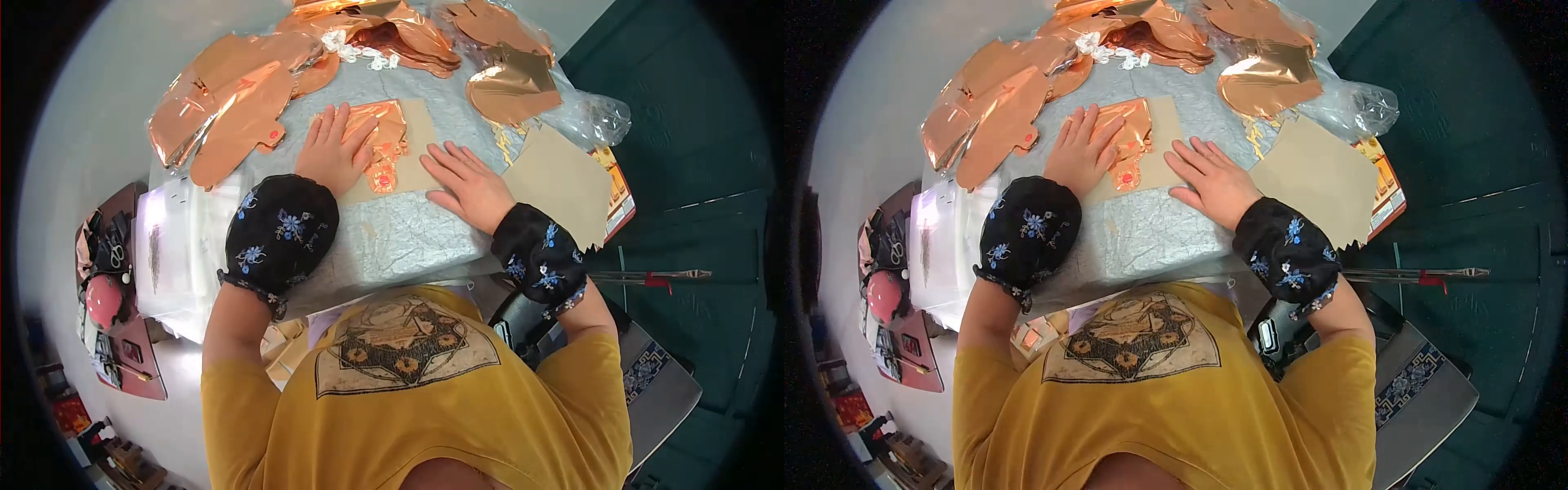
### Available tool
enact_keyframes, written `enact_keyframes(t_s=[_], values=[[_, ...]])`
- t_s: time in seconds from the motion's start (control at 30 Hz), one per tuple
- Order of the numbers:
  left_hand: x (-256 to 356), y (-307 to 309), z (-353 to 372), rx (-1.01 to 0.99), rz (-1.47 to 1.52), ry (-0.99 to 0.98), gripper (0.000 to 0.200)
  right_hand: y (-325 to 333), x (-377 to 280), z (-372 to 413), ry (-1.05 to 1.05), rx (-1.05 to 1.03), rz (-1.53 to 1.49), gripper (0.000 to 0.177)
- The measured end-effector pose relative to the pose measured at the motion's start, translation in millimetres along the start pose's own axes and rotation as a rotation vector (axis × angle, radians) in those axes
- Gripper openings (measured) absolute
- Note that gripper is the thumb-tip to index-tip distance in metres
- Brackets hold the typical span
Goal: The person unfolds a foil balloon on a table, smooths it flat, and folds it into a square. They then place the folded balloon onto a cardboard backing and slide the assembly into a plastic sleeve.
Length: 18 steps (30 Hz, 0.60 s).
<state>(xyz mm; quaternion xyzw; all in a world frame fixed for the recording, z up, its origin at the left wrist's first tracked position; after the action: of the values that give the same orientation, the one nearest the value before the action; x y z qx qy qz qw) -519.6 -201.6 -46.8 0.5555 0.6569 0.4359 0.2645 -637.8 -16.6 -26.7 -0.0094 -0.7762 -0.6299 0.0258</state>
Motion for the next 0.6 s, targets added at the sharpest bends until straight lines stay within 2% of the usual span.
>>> enact_keyframes(t_s=[0.07, 0.2, 0.3, 0.4, 0.43, 0.47, 0.53, 0.57, 0.6], values=[[-1, -2, 0, -0.005, -0.017, -0.010, 0.049, 2, -3, 2, 0.009, 0.044, -0.009, 0.057], [-3, -4, 1, -0.042, -0.030, -0.006, 0.050, 17, -16, 18, 0.035, 0.054, 0.029, 0.059], [-5, -5, 1, -0.066, -0.022, 0.004, 0.050, 36, -35, 44, 0.014, 0.011, 0.000, 0.068], [-5, -7, 1, -0.077, -0.015, 0.014, 0.050, 38, -50, 75, 0.036, -0.033, 0.004, 0.068], [-6, -8, 2, -0.079, -0.012, 0.018, 0.050, 39, -55, 86, 0.080, 0.004, 0.125, 0.059], [-6, -8, 2, -0.074, -0.022, 0.005, 0.050, 41, -55, 96, 0.083, 0.000, 0.124, 0.059], [-4, -7, 3, -0.067, -0.033, -0.002, 0.050, 49, -56, 118, 0.151, 0.029, 0.197, 0.044], [-3, -5, 4, -0.074, -0.046, -0.013, 0.051, 56, -54, 125, 0.155, 0.029, 0.193, 0.044], [-1, -3, 4, -0.081, -0.058, -0.025, 0.052, 73, -47, 131, 0.105, 0.082, 0.145, 0.036]])
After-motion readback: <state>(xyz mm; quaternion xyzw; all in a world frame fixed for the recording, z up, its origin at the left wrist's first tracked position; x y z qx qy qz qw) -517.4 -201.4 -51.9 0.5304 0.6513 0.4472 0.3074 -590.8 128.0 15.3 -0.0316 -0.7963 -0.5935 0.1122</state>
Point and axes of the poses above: each hand's wrist, its own z-axis away from the middle knuckle, its own y-axis out of the back of the hand, x = y × z, the point moved 7 cm from there along -z, towards the middle knuckle, and after that the axes turned 9 degrees about z, right-handed, at the moved point
